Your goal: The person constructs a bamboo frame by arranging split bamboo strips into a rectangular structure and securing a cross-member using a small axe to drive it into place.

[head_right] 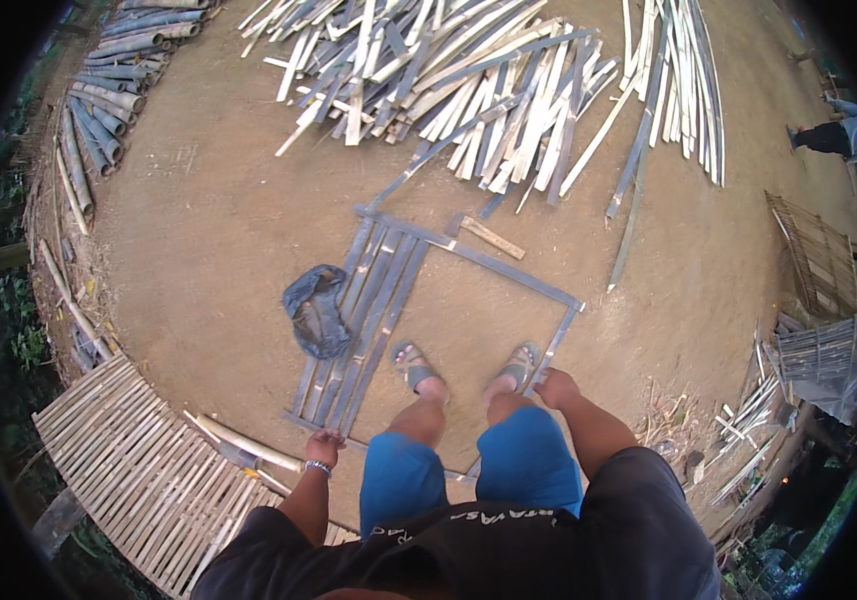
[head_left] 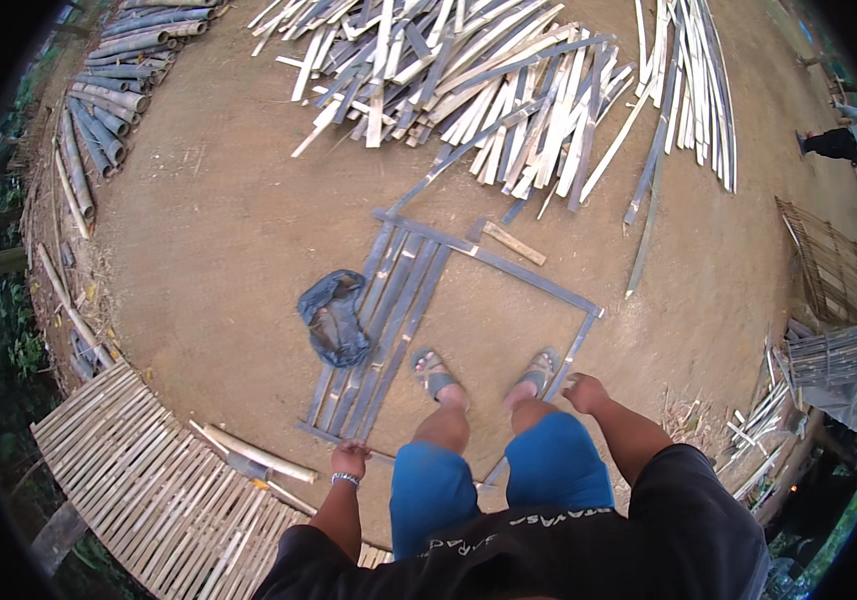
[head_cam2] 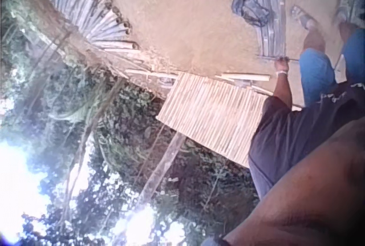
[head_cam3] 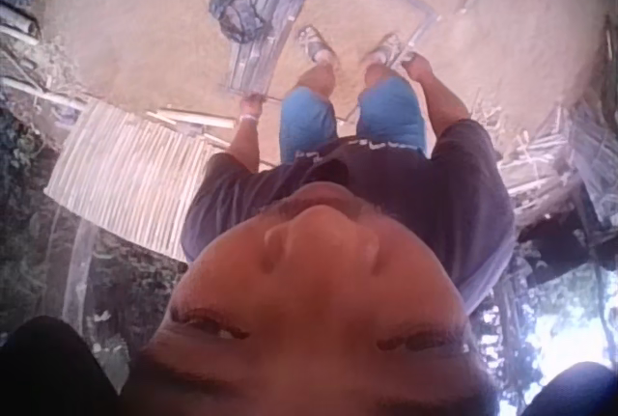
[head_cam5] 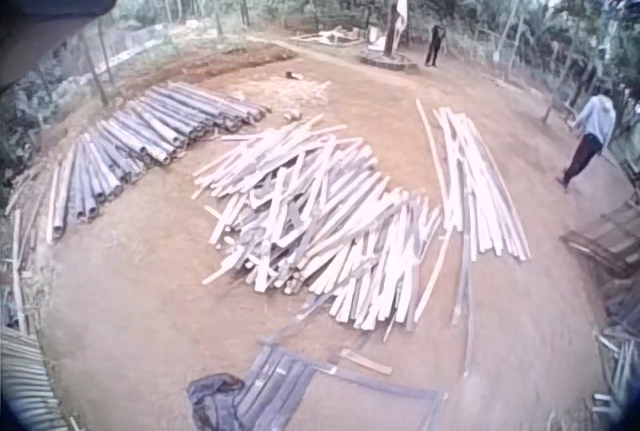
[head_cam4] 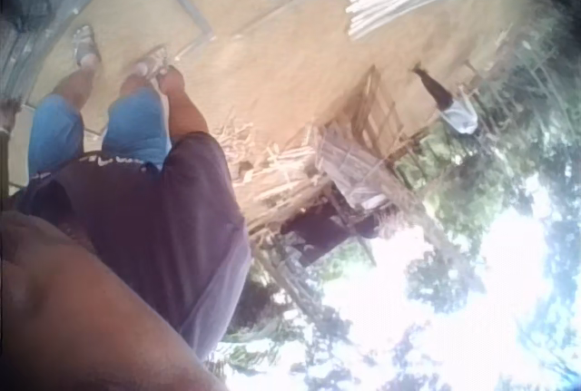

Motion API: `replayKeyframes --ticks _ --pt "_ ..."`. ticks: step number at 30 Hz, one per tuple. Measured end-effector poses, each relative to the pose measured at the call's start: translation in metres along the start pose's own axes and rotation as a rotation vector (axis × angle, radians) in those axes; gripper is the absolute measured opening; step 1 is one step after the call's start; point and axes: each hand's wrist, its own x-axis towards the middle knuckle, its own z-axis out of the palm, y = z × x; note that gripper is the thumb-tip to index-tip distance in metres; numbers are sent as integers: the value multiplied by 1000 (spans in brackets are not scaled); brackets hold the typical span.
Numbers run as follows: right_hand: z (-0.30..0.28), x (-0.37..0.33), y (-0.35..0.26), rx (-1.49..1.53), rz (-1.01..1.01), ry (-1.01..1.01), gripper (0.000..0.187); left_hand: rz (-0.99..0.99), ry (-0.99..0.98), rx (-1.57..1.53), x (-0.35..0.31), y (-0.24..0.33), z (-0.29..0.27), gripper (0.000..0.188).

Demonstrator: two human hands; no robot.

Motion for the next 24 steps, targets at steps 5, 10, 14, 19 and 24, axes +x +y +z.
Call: replayKeyframes --ticks 5,10,14,19,24 --pt "-72 -91 -79 231 319 -100 59 46 -104 337 -7 68 -65 14" --pt "-52 -106 -68 336 358 -85 63 253 -174 385 34 111 -84 18" --pt "-48 -109 -97 483 354 -99 62 349 -129 575 51 190 -85 16" --pt "-35 -82 -104 561 362 -30 59 270 -100 441 31 303 -40 15" --pt "-65 -63 -148 856 354 114 55 380 -41 538 30 369 -57 16"
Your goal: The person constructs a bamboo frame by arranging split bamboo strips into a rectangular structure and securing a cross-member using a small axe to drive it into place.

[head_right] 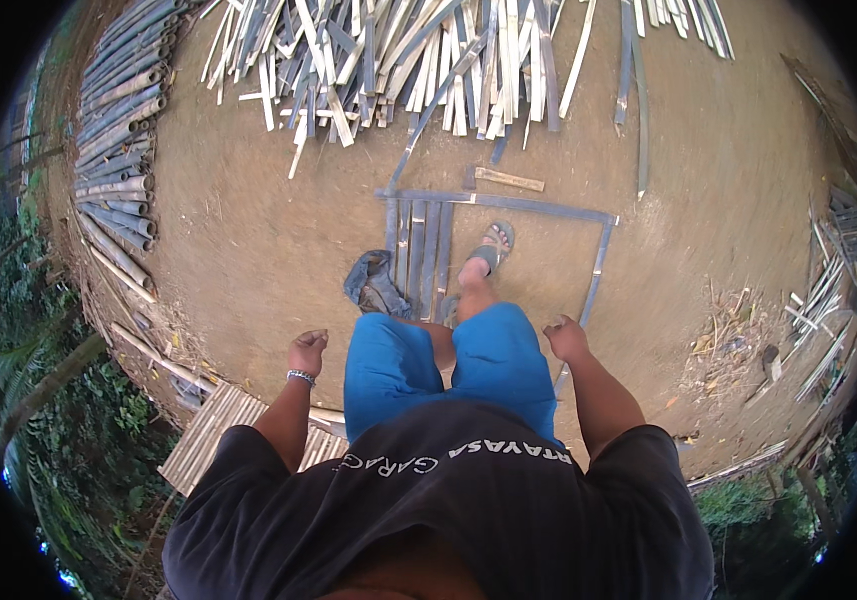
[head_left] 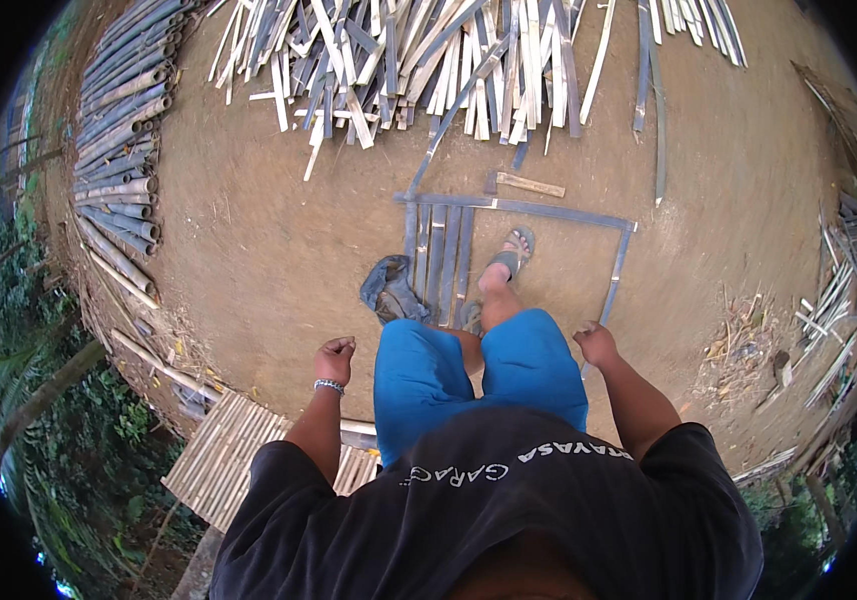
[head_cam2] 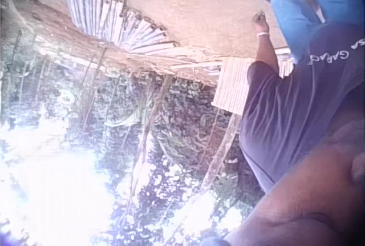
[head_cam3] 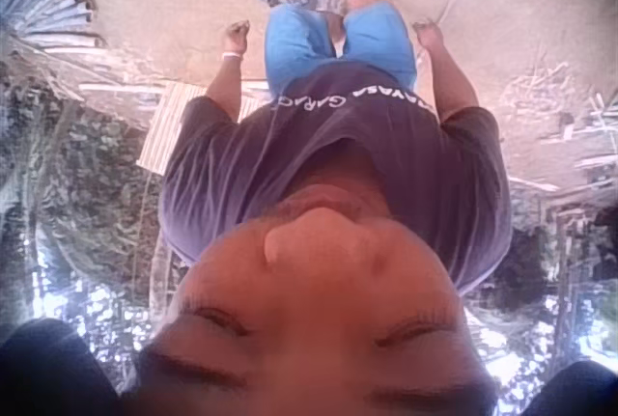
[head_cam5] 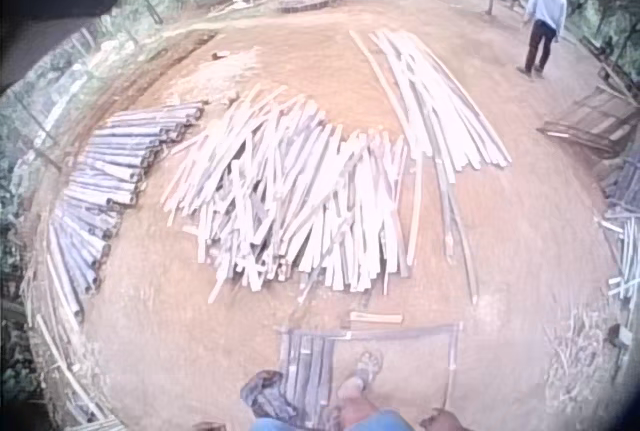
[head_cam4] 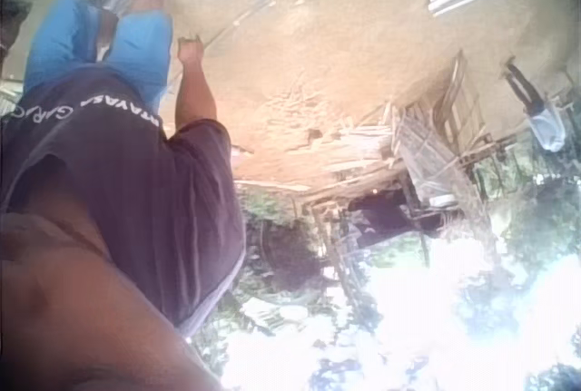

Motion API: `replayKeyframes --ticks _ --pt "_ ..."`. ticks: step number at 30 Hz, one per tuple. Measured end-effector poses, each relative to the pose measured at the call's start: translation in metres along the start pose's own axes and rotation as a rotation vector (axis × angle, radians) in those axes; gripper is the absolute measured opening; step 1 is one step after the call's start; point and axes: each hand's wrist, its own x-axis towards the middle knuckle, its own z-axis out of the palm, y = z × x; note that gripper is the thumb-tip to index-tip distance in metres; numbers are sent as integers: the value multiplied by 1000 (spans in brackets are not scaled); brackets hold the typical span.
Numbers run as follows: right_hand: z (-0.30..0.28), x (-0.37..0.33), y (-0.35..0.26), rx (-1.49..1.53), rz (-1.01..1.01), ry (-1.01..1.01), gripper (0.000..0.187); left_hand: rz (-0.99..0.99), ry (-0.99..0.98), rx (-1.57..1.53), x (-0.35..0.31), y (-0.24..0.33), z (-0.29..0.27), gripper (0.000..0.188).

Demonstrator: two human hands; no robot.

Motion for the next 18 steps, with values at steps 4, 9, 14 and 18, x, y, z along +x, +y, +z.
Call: replayKeyframes --ticks 4,9,14,18 --pt "16 -3 -7 105 29 50 59 64 67 143 23 23 -39 15" --pt "45 -13 2 102 102 12 60 106 187 219 71 63 -76 21" --pt "61 -4 -29 86 134 -11 60 119 205 182 106 141 -74 14" --pt "77 30 -72 222 59 111 49 316 -59 49 163 130 -51 2"
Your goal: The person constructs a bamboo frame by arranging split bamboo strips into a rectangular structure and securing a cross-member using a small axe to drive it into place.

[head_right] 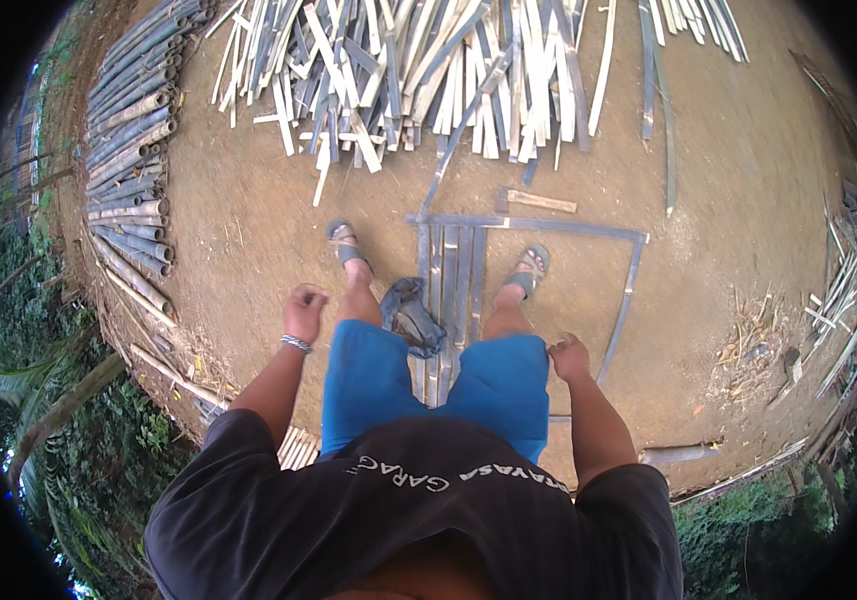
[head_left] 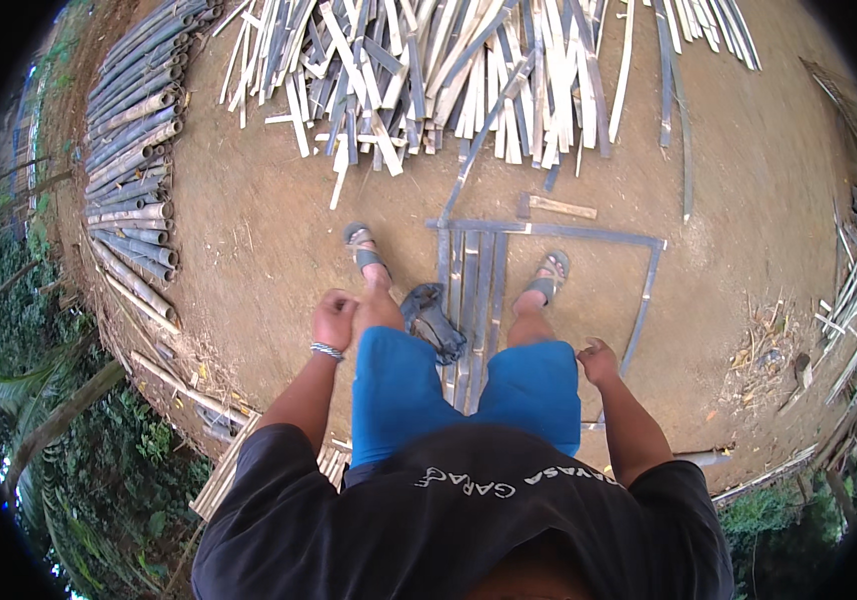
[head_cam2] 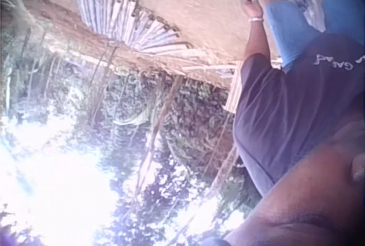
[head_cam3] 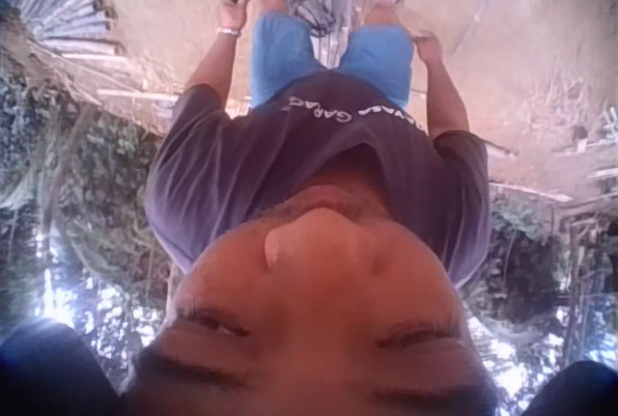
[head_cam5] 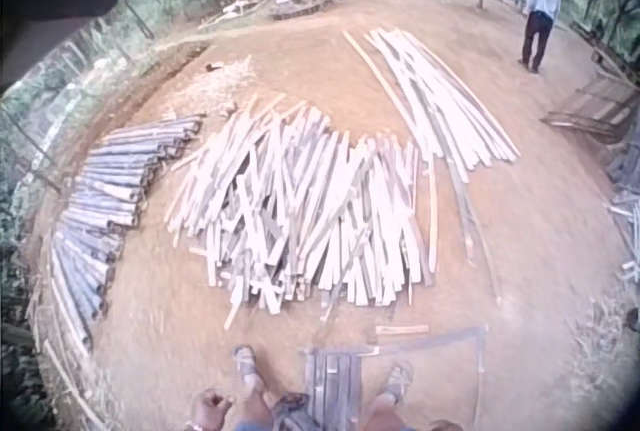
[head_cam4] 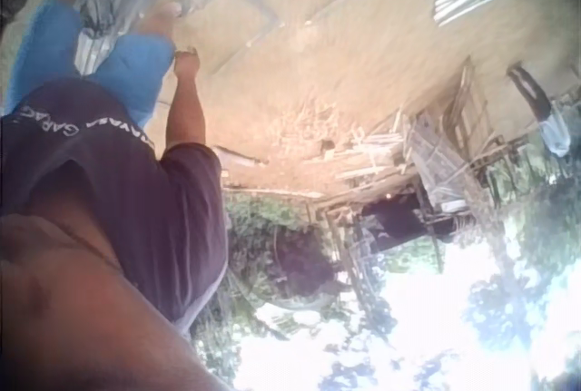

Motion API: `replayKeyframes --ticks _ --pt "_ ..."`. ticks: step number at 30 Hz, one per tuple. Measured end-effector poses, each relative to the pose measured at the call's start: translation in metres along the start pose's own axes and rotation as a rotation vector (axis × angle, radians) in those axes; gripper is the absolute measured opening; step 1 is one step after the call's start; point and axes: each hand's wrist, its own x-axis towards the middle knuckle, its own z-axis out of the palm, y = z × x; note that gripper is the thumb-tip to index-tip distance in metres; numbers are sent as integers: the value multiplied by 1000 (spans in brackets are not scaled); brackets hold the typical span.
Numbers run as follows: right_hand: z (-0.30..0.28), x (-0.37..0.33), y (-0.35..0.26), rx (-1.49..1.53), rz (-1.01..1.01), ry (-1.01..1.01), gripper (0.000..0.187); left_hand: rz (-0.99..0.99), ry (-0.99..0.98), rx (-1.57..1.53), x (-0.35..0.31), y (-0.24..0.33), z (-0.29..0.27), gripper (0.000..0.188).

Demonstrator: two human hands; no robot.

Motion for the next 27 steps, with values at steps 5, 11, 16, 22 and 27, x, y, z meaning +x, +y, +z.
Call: replayKeyframes --ticks 5,11,16,22,27 --pt "42 20 -80 -218 1 241 42 276 -382 363 34 56 57 7" --pt "161 59 -186 -331 -12 128 34 -38 -818 -115 3 -47 95 15" --pt "248 107 -348 -58 -311 -139 29 0 -1218 219 27 -108 64 25" --pt "303 205 -467 -194 -417 -82 34 -87 -992 -146 22 -96 89 25" --pt "311 293 -481 -596 -296 -119 47 -125 -997 -202 16 -86 92 24"
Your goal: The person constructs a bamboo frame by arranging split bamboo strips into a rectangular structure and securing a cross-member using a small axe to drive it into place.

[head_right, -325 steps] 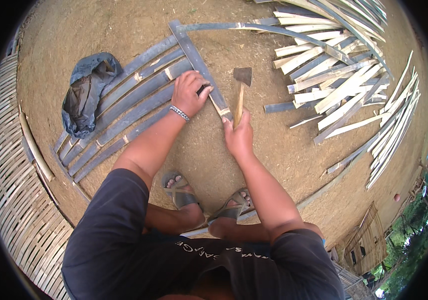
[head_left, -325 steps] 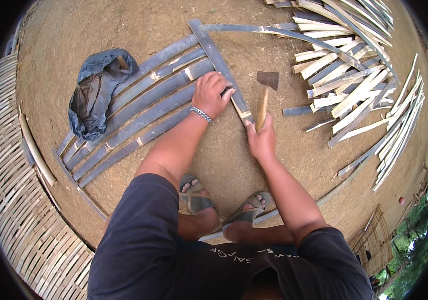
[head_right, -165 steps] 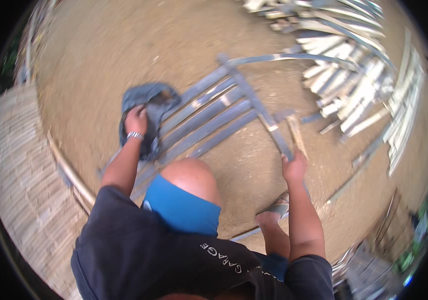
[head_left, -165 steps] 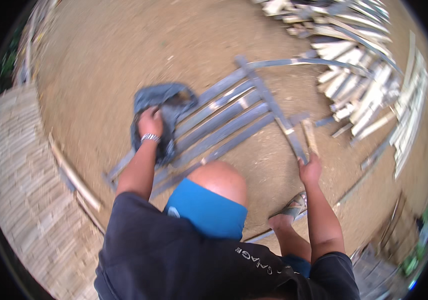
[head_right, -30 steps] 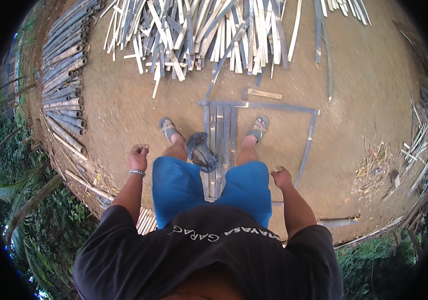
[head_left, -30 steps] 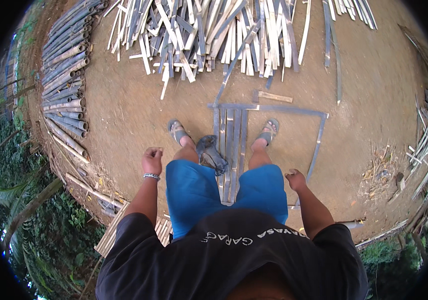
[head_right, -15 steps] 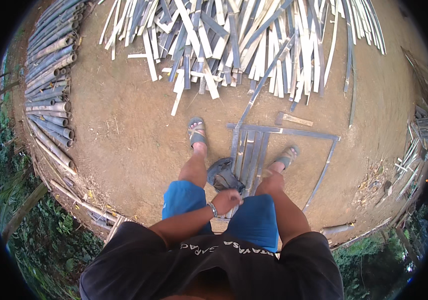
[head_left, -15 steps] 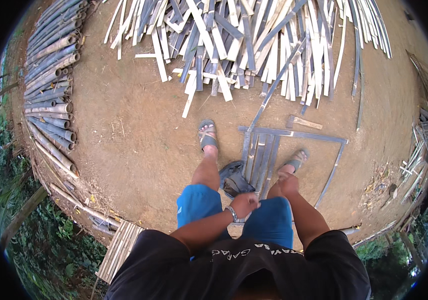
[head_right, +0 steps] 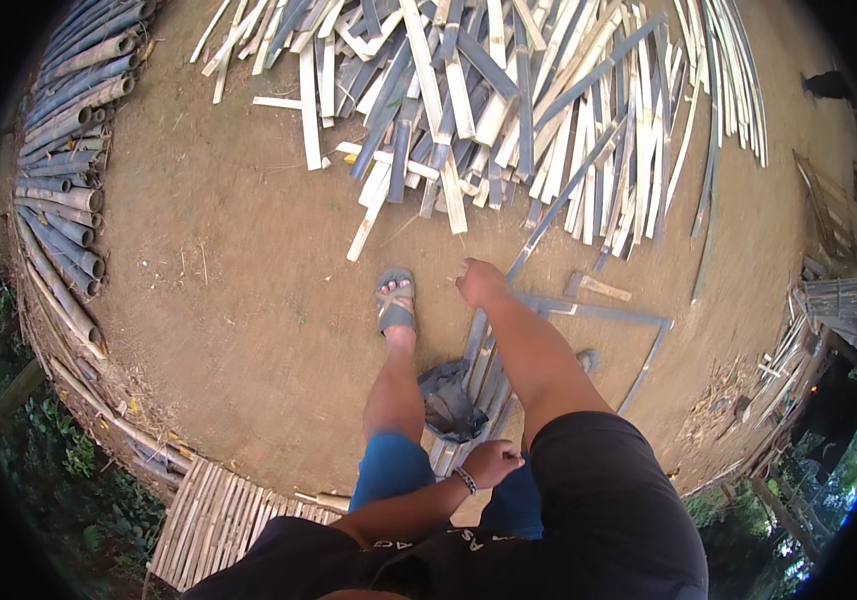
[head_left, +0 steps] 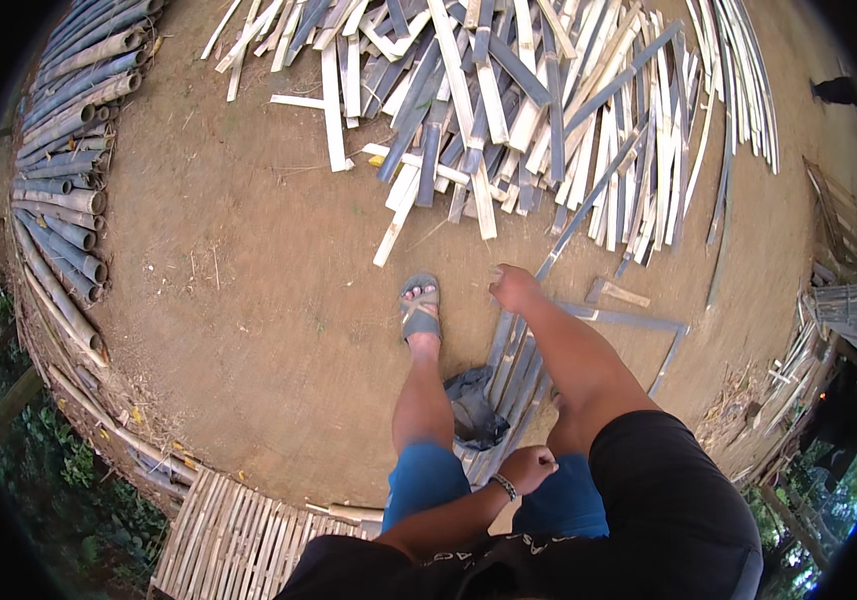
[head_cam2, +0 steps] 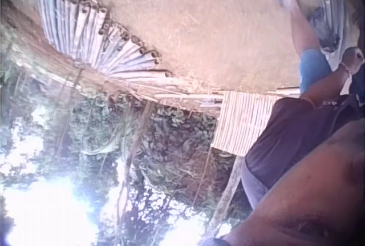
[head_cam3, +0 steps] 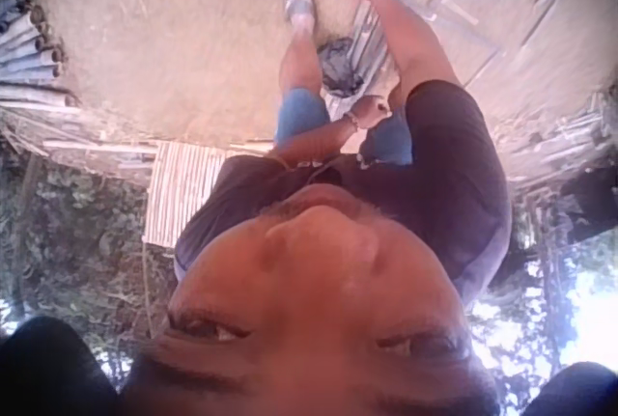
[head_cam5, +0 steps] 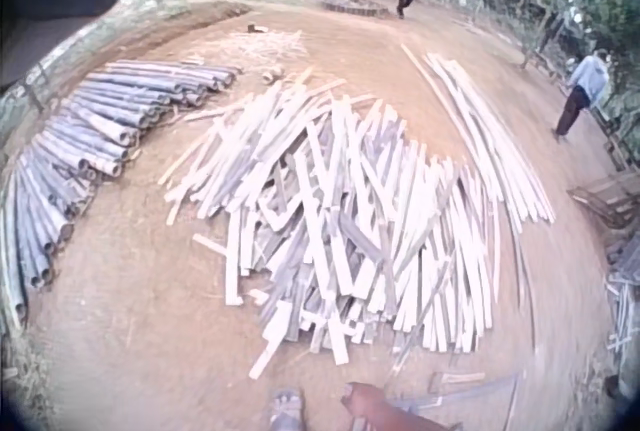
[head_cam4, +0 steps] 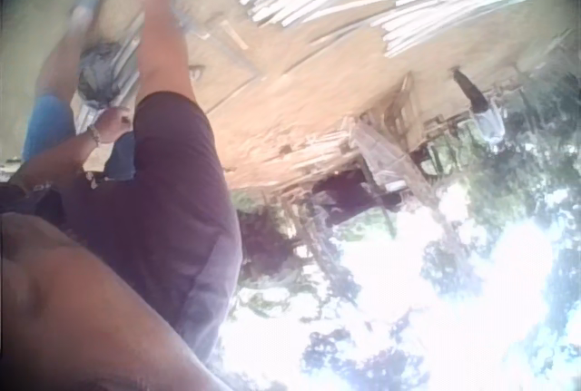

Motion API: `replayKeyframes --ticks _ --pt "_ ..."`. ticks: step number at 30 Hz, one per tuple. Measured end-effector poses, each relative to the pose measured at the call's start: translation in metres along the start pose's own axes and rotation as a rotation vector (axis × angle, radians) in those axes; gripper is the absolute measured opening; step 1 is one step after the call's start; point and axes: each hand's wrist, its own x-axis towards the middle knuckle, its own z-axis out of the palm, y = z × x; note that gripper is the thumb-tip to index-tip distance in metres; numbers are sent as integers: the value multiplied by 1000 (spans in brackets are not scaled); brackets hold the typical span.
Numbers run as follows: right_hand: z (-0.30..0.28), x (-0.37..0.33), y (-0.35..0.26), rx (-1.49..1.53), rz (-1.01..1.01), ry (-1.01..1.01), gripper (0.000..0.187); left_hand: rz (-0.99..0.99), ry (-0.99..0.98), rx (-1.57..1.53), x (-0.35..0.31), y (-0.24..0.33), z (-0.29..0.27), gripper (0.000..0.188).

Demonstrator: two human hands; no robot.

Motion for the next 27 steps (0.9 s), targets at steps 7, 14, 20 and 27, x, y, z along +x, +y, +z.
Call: replayKeyframes --ticks 7,14,20,27 --pt "-23 64 -37 -20 156 202 65 32 48 -160 -4 -3 -13 24" --pt "23 124 -48 154 417 414 77 -32 44 -87 -26 23 -70 24" --pt "43 108 -66 936 183 105 40 -16 -8 -97 -24 15 -61 23" --pt "32 92 -74 1380 204 -104 36 -16 -3 -109 -16 5 -43 29"
